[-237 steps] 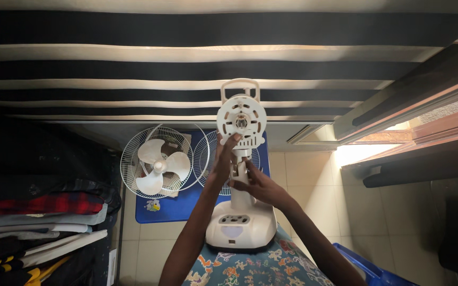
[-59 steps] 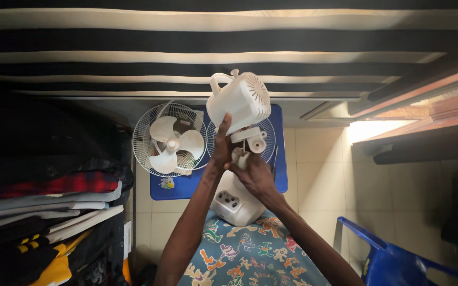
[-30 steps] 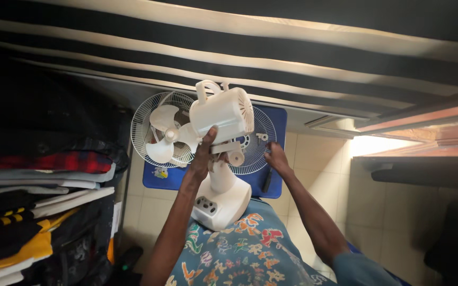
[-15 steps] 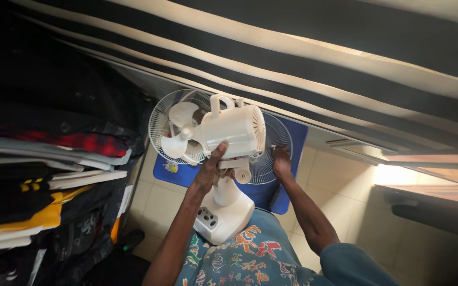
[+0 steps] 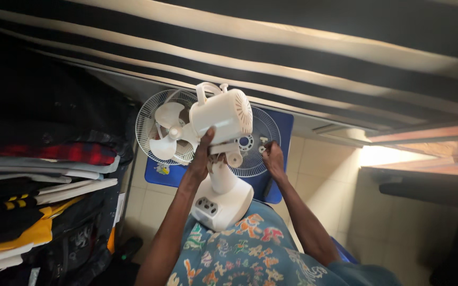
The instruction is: The person assembles a white portable fan by attaching the motor housing to the stand and securing it with a knob. They repeatedly adjust and tighten the connection while holding the unit upright.
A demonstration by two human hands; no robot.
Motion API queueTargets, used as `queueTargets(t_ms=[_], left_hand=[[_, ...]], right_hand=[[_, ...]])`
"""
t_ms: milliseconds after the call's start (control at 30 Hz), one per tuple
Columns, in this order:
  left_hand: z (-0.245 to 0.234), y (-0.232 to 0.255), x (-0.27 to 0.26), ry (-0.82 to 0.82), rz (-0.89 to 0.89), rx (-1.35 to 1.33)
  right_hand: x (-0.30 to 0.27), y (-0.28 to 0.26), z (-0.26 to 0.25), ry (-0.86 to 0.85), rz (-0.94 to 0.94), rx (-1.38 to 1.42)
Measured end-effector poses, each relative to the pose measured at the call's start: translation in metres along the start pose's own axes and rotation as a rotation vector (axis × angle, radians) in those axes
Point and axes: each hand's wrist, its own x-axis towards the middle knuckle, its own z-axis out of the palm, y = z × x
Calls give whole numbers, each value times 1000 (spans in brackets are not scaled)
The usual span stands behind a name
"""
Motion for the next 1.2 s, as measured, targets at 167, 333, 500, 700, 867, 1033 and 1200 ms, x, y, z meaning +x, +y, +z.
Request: queueTargets(t_ms=[167,333,500,700,867,1033,1200], left_hand=[[3,-1,0,-16,-20,-3],[0,2,-10,-21,-89,84],[-2,15,-17,-38,-79,172],[-7,22,-15,1,-58,236],[-17,14,-3,-43,-26,207],[-15,8,17,-56,-64,67],[3,14,30,-118,-53,-6]], right_hand=[[-7,11,-2,-2,-25,-75],[5,26,9,35,-431,-136],[14,25,33,-106,-262,-263],[9,13,45,-120,-283,-318],[8,-16,32,-196,131,95],[-24,-56,-20,-162,151,887],[-72,-155,-100,-58,-17,1051]])
